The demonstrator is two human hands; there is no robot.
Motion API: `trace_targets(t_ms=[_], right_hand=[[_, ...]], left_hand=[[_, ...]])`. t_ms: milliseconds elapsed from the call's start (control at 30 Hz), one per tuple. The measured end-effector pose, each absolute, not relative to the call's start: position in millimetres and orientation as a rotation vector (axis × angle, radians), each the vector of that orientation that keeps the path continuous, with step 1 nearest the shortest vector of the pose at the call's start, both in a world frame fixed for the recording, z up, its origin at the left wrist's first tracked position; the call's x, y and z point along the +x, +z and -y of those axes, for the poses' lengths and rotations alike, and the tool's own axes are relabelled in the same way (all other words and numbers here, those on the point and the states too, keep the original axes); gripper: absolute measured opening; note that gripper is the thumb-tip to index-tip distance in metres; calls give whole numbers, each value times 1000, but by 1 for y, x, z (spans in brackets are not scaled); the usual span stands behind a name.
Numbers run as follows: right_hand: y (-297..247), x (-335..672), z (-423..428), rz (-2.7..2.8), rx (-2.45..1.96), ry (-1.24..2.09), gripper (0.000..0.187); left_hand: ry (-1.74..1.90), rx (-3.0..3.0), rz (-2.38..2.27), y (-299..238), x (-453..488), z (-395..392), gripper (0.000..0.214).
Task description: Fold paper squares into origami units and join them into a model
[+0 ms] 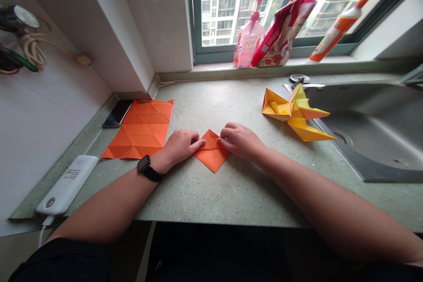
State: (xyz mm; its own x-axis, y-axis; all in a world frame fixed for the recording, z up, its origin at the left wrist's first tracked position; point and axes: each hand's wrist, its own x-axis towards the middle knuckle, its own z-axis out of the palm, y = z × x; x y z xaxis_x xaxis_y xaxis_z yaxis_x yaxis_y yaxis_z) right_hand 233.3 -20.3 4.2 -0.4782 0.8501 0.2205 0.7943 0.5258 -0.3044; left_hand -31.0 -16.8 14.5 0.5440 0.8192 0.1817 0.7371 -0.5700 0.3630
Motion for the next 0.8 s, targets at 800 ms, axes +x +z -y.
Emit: trace_targets(t_ms=[800], right_hand=[[-20,227,13,2399,-1452,155,45]], left_hand=[[417,2765,-958,-1,-28,8,35]])
